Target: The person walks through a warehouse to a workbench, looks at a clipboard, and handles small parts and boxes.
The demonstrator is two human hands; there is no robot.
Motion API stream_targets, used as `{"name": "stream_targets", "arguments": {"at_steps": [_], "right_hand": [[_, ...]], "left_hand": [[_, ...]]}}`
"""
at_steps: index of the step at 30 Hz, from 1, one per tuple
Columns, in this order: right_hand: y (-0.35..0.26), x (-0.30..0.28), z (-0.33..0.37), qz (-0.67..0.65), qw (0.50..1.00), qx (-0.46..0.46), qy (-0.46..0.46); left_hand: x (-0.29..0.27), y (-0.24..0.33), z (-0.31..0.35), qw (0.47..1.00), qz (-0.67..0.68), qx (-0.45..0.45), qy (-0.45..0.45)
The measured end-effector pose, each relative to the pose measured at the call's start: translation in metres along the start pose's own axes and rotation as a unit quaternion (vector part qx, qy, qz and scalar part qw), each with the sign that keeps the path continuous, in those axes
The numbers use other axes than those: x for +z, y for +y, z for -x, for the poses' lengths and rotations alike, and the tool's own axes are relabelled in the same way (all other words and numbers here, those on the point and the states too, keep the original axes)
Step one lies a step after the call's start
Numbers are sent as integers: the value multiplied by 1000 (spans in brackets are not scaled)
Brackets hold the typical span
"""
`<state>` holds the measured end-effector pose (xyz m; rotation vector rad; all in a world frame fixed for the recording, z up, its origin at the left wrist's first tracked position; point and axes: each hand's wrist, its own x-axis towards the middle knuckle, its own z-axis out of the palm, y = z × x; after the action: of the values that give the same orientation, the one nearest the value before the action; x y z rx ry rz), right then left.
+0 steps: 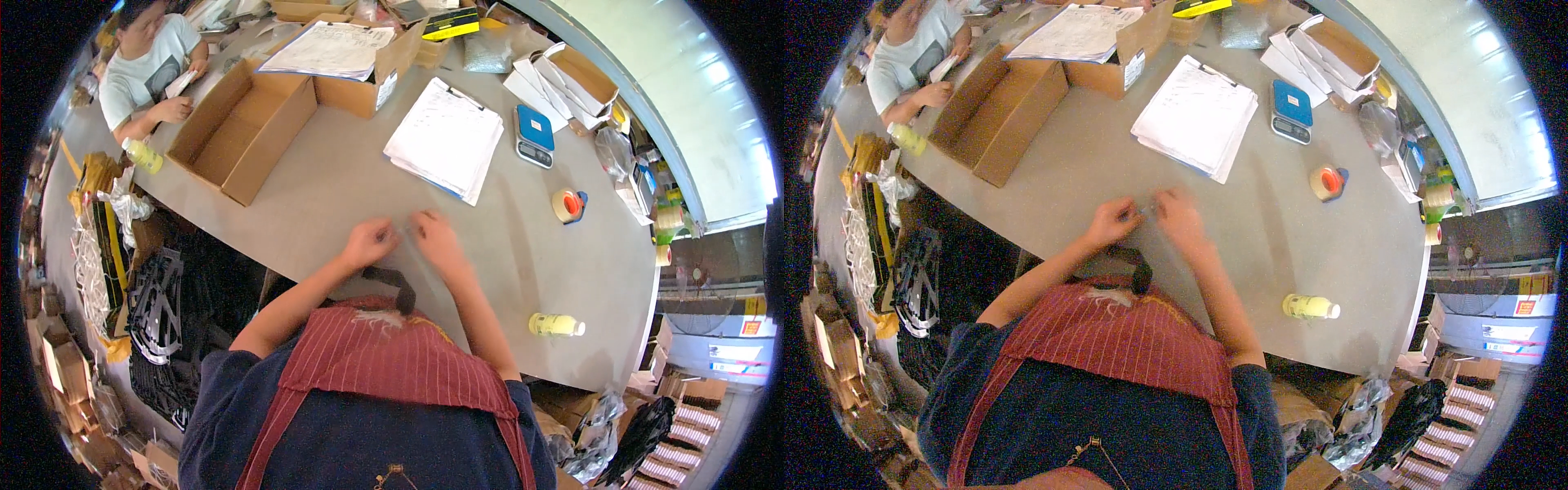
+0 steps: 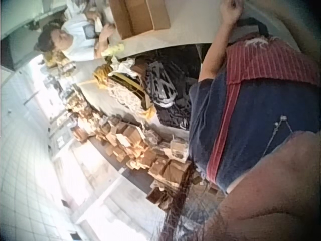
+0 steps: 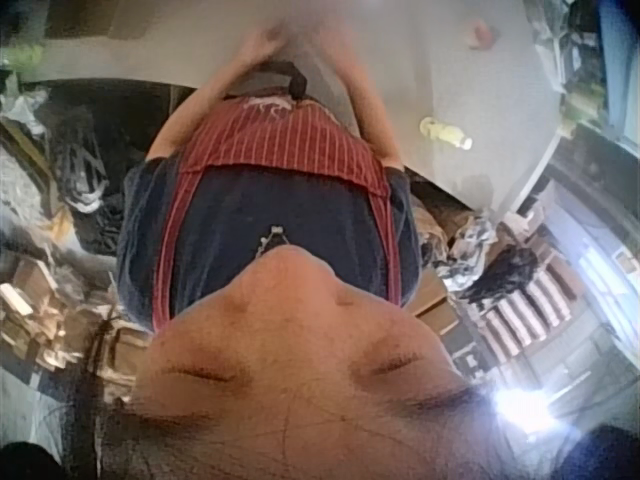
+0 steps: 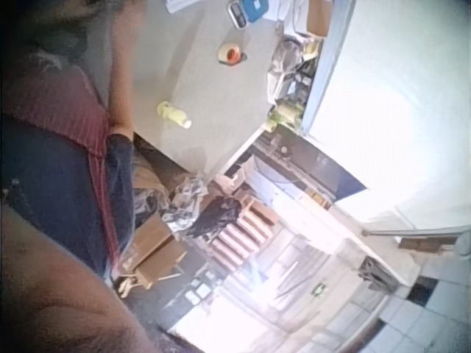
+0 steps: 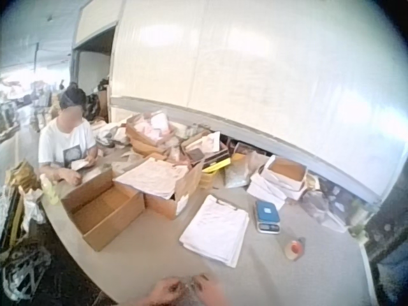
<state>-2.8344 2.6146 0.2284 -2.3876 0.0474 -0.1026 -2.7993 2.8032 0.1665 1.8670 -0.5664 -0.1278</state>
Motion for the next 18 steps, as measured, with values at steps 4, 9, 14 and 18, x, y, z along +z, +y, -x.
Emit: {"name": "stream_targets", "arguments": {"at_steps": [4, 9, 14, 18], "right_hand": [[16, 22, 7, 138, 984, -115, -12], [14, 18, 11, 119, 992, -25, -22], [-12, 2, 13, 16, 997, -68, 35], [-15, -4, 12, -7, 995, -84, 46]], "left_hand": [[0, 1, 1, 1000, 20, 11, 0], [0, 0, 1, 1000, -4, 10, 12], [2, -2, 4, 999, 34, -16, 5], [-1, 3, 0, 1000, 5, 7, 6]]}}
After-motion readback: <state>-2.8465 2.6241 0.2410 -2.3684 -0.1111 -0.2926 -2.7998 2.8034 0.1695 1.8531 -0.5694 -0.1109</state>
